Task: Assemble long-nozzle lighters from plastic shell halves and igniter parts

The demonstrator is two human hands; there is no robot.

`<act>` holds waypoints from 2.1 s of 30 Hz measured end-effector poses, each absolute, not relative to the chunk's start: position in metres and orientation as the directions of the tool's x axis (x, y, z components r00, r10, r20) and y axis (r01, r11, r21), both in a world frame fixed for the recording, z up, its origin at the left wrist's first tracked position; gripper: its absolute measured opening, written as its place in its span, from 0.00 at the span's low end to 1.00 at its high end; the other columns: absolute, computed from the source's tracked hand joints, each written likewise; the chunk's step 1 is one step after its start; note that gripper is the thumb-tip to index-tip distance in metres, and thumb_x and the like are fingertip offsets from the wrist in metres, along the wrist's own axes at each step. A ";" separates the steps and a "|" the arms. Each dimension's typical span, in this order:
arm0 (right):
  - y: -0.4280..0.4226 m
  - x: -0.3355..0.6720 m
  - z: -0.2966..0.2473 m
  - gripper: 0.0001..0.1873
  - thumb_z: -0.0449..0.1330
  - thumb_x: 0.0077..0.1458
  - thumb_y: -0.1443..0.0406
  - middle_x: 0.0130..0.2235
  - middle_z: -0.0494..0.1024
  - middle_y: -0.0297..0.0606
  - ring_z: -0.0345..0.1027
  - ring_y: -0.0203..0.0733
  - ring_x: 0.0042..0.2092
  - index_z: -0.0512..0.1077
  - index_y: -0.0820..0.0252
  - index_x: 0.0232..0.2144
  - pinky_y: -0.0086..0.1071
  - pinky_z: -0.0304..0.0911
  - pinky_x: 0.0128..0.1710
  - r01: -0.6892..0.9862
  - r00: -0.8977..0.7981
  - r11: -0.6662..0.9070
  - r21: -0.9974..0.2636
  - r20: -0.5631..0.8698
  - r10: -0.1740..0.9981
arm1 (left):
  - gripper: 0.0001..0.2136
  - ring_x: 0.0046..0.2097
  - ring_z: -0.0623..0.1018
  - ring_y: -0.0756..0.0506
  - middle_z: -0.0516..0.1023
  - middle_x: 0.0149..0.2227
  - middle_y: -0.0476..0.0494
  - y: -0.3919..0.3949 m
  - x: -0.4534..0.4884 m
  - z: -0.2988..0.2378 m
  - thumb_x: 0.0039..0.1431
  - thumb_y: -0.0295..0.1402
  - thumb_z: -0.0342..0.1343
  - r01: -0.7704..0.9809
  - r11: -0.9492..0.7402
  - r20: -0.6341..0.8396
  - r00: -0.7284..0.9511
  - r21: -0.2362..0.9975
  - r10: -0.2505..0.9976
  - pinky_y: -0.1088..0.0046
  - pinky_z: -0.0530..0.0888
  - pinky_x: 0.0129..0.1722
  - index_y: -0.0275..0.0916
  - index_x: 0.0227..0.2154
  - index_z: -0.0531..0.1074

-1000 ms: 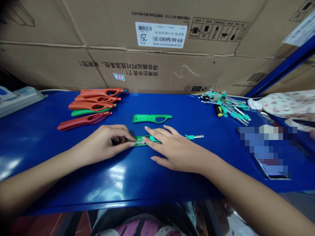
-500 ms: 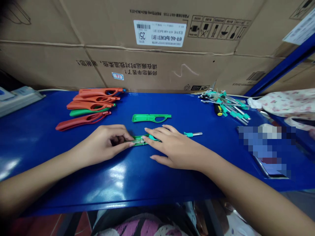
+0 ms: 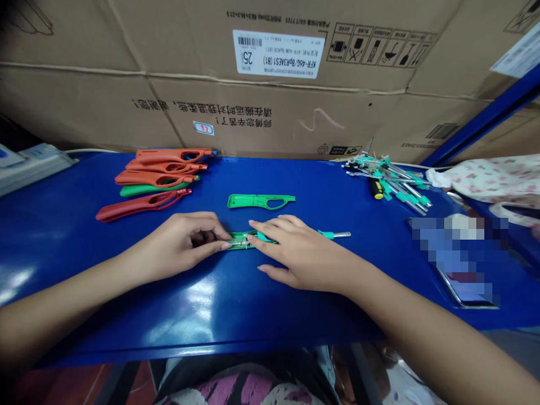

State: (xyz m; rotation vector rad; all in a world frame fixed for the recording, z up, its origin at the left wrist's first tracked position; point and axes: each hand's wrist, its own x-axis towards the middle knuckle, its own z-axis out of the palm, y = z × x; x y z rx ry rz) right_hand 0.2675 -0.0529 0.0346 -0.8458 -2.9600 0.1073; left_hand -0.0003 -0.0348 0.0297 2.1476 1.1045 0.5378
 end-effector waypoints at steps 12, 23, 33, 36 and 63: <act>-0.059 0.263 0.036 0.27 0.51 0.68 0.56 0.68 0.62 0.50 0.60 0.57 0.64 0.66 0.64 0.63 0.52 0.61 0.61 0.553 -0.831 0.831 -0.062 0.029 0.555 | 0.04 0.28 0.74 0.53 0.77 0.32 0.49 -0.036 0.000 0.028 0.60 0.31 0.61 0.558 -0.452 0.083 0.563 0.696 0.822 0.78 0.70 0.28 0.37 0.33 0.79; -0.056 0.264 0.035 0.25 0.53 0.68 0.59 0.65 0.66 0.53 0.64 0.54 0.62 0.68 0.66 0.61 0.52 0.61 0.61 0.514 -0.851 0.856 -0.058 0.091 0.518 | 0.04 0.29 0.75 0.51 0.77 0.32 0.47 -0.036 0.000 0.029 0.59 0.32 0.61 0.570 -0.442 0.067 0.560 0.693 0.826 0.77 0.70 0.29 0.37 0.33 0.80; -0.054 0.266 0.038 0.24 0.54 0.67 0.61 0.67 0.64 0.47 0.60 0.51 0.65 0.66 0.59 0.63 0.56 0.54 0.65 0.511 -0.848 0.853 -0.109 0.103 0.521 | 0.06 0.32 0.77 0.49 0.79 0.34 0.44 -0.038 0.000 0.031 0.61 0.30 0.60 0.551 -0.559 0.157 0.610 0.620 0.776 0.75 0.73 0.32 0.38 0.36 0.82; -0.052 0.268 0.037 0.24 0.55 0.66 0.62 0.66 0.66 0.46 0.61 0.51 0.64 0.66 0.55 0.63 0.56 0.53 0.65 0.519 -0.836 0.844 -0.134 0.123 0.534 | 0.06 0.34 0.78 0.48 0.79 0.35 0.44 -0.039 0.000 0.032 0.62 0.30 0.59 0.554 -0.583 0.168 0.623 0.595 0.764 0.73 0.74 0.35 0.37 0.37 0.82; -0.043 0.270 0.035 0.09 0.57 0.65 0.66 0.51 0.79 0.41 0.72 0.45 0.52 0.72 0.56 0.47 0.41 0.62 0.52 0.584 -0.743 0.746 -0.321 0.159 0.650 | 0.19 0.58 0.71 0.39 0.70 0.59 0.38 -0.052 0.008 0.019 0.69 0.31 0.50 0.470 -0.793 0.197 0.798 0.388 0.570 0.57 0.69 0.57 0.47 0.61 0.68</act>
